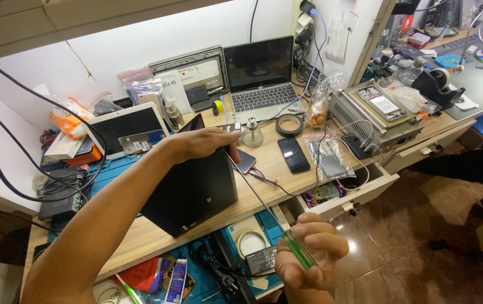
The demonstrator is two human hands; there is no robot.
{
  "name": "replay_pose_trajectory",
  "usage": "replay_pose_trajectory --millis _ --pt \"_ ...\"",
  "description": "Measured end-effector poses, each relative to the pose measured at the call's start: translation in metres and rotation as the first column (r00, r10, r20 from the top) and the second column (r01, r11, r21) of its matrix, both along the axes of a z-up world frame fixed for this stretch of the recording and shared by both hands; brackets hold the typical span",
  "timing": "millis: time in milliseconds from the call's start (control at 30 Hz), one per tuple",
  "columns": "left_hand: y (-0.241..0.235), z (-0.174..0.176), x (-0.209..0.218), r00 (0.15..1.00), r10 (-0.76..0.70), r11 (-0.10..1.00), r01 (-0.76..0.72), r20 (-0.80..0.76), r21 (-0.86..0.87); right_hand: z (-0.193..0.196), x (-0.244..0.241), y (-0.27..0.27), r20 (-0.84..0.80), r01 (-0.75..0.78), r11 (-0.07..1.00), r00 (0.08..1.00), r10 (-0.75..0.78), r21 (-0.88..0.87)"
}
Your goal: The person uses a screwdriver to remove screws from the bottom and side edges of a black laptop. They rotate the laptop to access different screw locations and continue unscrewing until the bottom panel is loose.
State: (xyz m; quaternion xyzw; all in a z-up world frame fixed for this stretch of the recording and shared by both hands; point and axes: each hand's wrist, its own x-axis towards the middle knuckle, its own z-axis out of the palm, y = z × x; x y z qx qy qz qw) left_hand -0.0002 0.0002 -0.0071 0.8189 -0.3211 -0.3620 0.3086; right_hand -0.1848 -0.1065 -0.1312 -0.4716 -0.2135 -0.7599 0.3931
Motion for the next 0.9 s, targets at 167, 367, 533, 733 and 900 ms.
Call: replay_pose_trajectory --millis 167,367,533,733,900 --pt "0.002 -0.004 0.005 1.0 -0.006 0.999 0.005 -0.016 -0.042 -0.012 -0.003 0.006 -0.012 -0.03 0.999 0.999 0.03 0.03" --pt "0.0 -0.003 0.002 1.0 -0.009 0.999 0.01 0.008 -0.034 0.003 0.004 0.004 0.06 0.01 1.0 0.998 -0.01 0.004" --pt "0.001 -0.002 0.001 1.0 0.003 0.999 -0.004 -0.008 -0.034 -0.006 -0.006 0.006 0.004 -0.118 0.992 0.993 0.118 -0.034" --pt "0.0 -0.001 0.001 1.0 -0.003 1.0 0.002 -0.009 -0.023 0.005 0.006 -0.001 0.087 0.013 1.0 0.996 -0.012 -0.014" --pt "0.003 -0.003 0.003 1.0 -0.002 0.999 0.001 -0.012 -0.043 -0.005 -0.009 0.004 -0.038 -0.057 0.998 0.998 0.056 -0.014"
